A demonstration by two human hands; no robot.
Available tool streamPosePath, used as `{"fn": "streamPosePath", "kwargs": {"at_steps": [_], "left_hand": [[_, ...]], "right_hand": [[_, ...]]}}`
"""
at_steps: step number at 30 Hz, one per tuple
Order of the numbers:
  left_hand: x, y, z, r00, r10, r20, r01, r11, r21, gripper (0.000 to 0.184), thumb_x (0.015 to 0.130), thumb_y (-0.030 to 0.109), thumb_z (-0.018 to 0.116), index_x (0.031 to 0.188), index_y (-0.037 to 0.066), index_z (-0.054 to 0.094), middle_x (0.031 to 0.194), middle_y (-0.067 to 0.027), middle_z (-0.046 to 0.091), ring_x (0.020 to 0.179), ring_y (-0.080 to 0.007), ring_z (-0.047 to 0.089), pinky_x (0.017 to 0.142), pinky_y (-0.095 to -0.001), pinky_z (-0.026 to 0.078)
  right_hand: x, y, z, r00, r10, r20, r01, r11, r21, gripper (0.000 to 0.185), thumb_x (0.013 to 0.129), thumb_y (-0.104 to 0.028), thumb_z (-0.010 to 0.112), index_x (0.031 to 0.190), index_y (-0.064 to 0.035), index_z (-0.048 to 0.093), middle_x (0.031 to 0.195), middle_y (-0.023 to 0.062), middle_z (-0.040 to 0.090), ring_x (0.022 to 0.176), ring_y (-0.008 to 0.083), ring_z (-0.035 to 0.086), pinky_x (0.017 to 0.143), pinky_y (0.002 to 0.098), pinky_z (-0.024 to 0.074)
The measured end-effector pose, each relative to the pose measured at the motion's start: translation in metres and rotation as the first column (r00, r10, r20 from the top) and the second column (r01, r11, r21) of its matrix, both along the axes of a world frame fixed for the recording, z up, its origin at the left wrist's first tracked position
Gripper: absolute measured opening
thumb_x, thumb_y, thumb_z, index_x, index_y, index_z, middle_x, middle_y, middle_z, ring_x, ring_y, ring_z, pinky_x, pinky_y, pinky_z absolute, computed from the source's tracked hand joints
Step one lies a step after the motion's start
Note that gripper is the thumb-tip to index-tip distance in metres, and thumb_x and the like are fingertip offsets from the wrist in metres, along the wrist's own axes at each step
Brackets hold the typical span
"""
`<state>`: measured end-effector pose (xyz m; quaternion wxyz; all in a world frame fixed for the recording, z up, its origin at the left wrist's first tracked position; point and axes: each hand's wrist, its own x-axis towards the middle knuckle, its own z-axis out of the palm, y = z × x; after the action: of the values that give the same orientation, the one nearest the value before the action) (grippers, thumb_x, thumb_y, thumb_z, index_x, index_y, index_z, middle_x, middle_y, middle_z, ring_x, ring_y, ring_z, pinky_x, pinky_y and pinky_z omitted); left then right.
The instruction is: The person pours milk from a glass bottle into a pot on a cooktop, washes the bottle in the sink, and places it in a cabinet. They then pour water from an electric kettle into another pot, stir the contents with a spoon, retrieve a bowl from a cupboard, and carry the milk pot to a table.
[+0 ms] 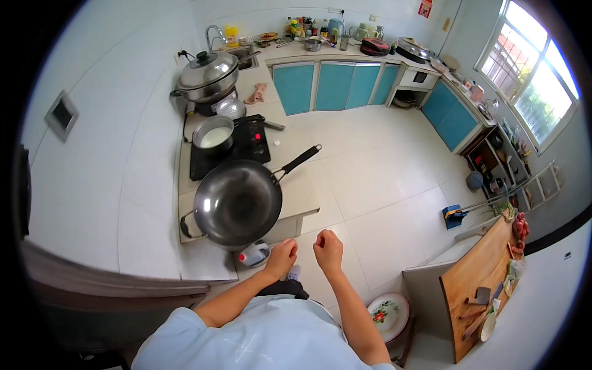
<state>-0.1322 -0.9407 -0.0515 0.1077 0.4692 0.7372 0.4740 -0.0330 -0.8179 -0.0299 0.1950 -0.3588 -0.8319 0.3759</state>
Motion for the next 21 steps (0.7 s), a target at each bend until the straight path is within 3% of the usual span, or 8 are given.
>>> {"fn": "streamPosePath", "kwargs": {"at_steps": [1, 3, 4, 5, 6, 14, 17, 21], "left_hand": [[-0.012, 0.016, -0.008, 0.997, -0.039, 0.068, 0.057, 0.959, -0.277, 0.021, 0.062, -0.004, 0.054, 0.08, 0.004, 0.048, 0.085, -0.0164, 0.053, 0.081, -0.0328, 0.053, 0.067, -0.0404, 0.043], [-0.024, 0.052, -0.022, 0.994, -0.098, -0.05, 0.085, 0.973, -0.214, 0.032, 0.062, 0.0, 0.056, 0.093, 0.005, 0.047, 0.1, -0.0186, 0.05, 0.095, -0.0335, 0.049, 0.079, -0.0407, 0.04], [-0.027, 0.068, -0.03, 0.977, -0.136, -0.165, 0.108, 0.98, -0.166, 0.044, 0.062, 0.003, 0.059, 0.105, 0.006, 0.046, 0.115, -0.0208, 0.047, 0.109, -0.0342, 0.044, 0.09, -0.041, 0.037], [-0.029, 0.084, -0.035, 0.986, -0.168, -0.007, 0.151, 0.904, -0.4, 0.064, 0.065, 0.012, 0.062, 0.123, 0.008, 0.034, 0.133, -0.0232, 0.027, 0.122, -0.0375, 0.029, 0.097, -0.0482, 0.03], [-0.032, 0.099, -0.037, 0.987, -0.162, 0.001, 0.148, 0.901, -0.407, 0.064, 0.065, 0.012, 0.062, 0.123, 0.008, 0.034, 0.133, -0.0232, 0.027, 0.122, -0.0375, 0.029, 0.097, -0.0482, 0.03], [-0.051, 0.237, -0.054, 0.991, -0.106, 0.086, 0.135, 0.861, -0.49, 0.055, 0.07, 0.019, 0.062, 0.119, 0.006, 0.041, 0.123, -0.0189, 0.039, 0.114, -0.036, 0.038, 0.09, -0.0457, 0.037], [-0.062, 0.296, -0.062, 0.998, -0.02, 0.068, 0.052, 0.859, -0.509, 0.048, 0.071, 0.019, 0.061, 0.114, 0.006, 0.044, 0.119, -0.017, 0.043, 0.108, -0.0346, 0.043, 0.088, -0.0443, 0.039], [-0.062, 0.364, -0.051, 0.978, 0.042, 0.203, 0.054, 0.895, -0.443, 0.04, 0.076, 0.019, 0.059, 0.111, 0.003, 0.046, 0.115, -0.0181, 0.045, 0.107, -0.0335, 0.044, 0.091, -0.0389, 0.037]], "right_hand": [[-0.003, 0.018, -0.009, 1.0, -0.004, 0.007, 0.004, 1.0, 0.0, 0.019, 0.06, 0.001, 0.06, 0.076, -0.0038, 0.05, 0.078, 0.0118, 0.054, 0.066, 0.0225, 0.054, 0.06, 0.0312, 0.0438], [-0.006, 0.058, -0.026, 0.967, 0.231, 0.109, -0.255, 0.873, 0.416, 0.044, 0.061, -0.008, 0.066, 0.103, -0.0083, 0.052, 0.114, 0.0195, 0.047, 0.102, 0.03, 0.05, 0.084, 0.035, 0.0424], [-0.002, 0.078, -0.037, 0.966, 0.232, 0.115, -0.259, 0.873, 0.413, 0.044, 0.061, -0.008, 0.066, 0.103, -0.0083, 0.052, 0.114, 0.0195, 0.047, 0.102, 0.03, 0.05, 0.084, 0.035, 0.0424], [0.007, 0.098, -0.048, 0.96, 0.19, 0.205, -0.23, 0.954, 0.193, 0.055, 0.061, -0.012, 0.067, 0.112, -0.01, 0.047, 0.123, 0.0211, 0.036, 0.112, 0.0327, 0.041, 0.091, 0.0369, 0.0369], [0.019, 0.115, -0.057, 0.938, 0.173, 0.3, -0.169, 0.985, -0.038, 0.065, 0.062, -0.016, 0.069, 0.121, -0.0117, 0.042, 0.133, 0.0227, 0.026, 0.122, 0.0353, 0.031, 0.099, 0.0387, 0.0313], [0.155, 0.29, -0.132, 0.886, -0.118, 0.449, 0.237, 0.946, -0.219, 0.044, 0.066, -0.019, 0.068, 0.106, -0.0048, 0.055, 0.101, 0.0144, 0.058, 0.09, 0.0254, 0.056, 0.076, 0.0348, 0.0463], [0.171, 0.362, -0.154, 0.898, -0.102, 0.429, 0.2, 0.961, -0.191, 0.039, 0.067, -0.017, 0.066, 0.101, -0.0025, 0.057, 0.098, 0.0151, 0.06, 0.091, 0.0258, 0.057, 0.077, 0.0342, 0.0465], [0.146, 0.437, -0.142, 0.91, -0.073, 0.409, 0.246, 0.888, -0.389, 0.038, 0.068, -0.014, 0.064, 0.103, -0.0022, 0.057, 0.091, 0.0129, 0.062, 0.081, 0.0205, 0.059, 0.072, 0.0318, 0.0471]]}}
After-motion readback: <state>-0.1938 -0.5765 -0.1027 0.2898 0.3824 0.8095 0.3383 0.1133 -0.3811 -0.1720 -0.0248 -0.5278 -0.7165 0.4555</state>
